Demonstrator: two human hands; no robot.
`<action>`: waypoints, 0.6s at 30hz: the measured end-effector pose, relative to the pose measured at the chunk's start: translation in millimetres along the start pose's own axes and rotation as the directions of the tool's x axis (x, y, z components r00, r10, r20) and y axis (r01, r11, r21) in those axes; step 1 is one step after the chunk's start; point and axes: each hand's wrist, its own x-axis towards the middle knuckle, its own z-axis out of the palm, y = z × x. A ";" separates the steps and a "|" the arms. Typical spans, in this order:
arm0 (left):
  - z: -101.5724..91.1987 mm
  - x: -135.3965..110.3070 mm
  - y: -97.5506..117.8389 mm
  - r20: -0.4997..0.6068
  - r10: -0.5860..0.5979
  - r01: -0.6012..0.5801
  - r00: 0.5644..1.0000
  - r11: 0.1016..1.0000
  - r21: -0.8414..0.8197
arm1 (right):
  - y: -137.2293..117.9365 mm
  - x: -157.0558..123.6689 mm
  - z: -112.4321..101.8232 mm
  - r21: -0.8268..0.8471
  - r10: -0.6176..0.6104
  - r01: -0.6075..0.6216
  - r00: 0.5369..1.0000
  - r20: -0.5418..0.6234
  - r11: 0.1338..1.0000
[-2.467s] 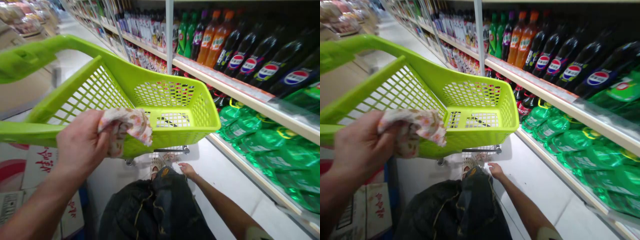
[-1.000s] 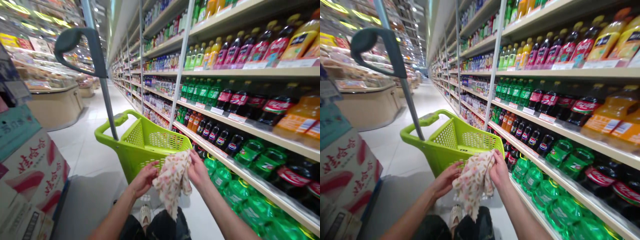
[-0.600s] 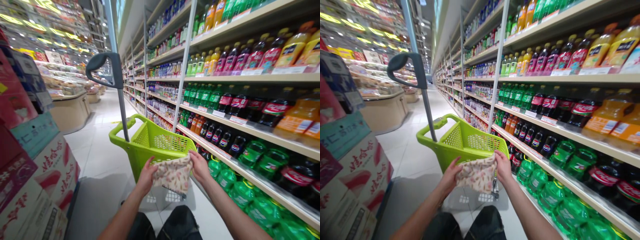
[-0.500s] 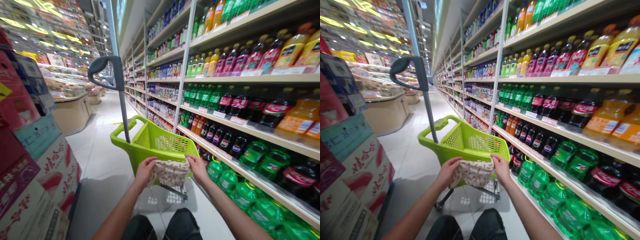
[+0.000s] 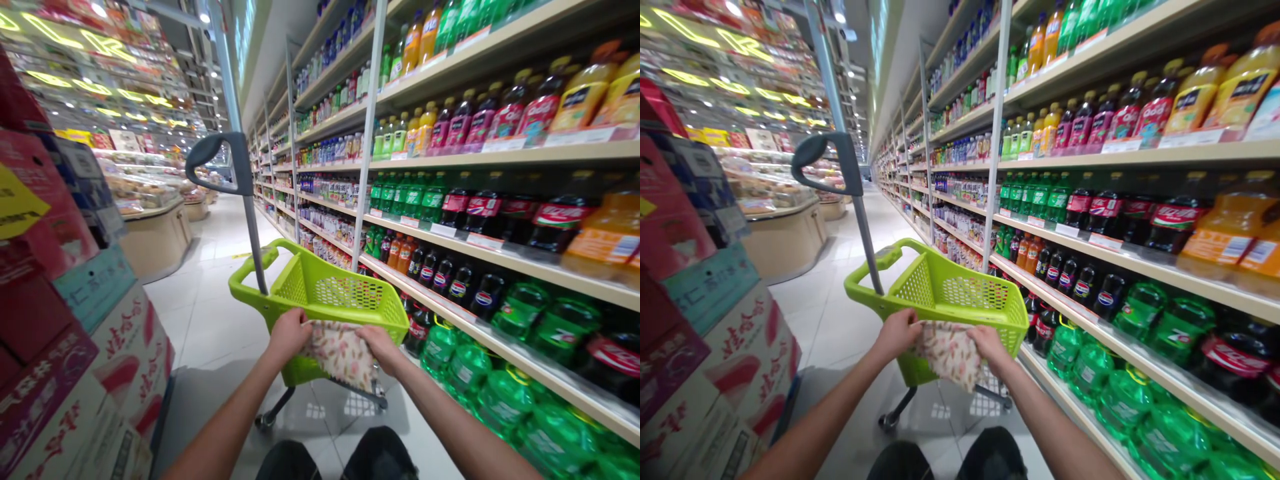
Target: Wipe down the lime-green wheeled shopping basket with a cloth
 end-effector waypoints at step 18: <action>13.1 37.8 -34.7 -0.046 0.239 -0.214 0.970 0.926 0.313 | 28.3 56.5 -5.8 -0.587 -0.551 0.501 0.827 0.110 0.636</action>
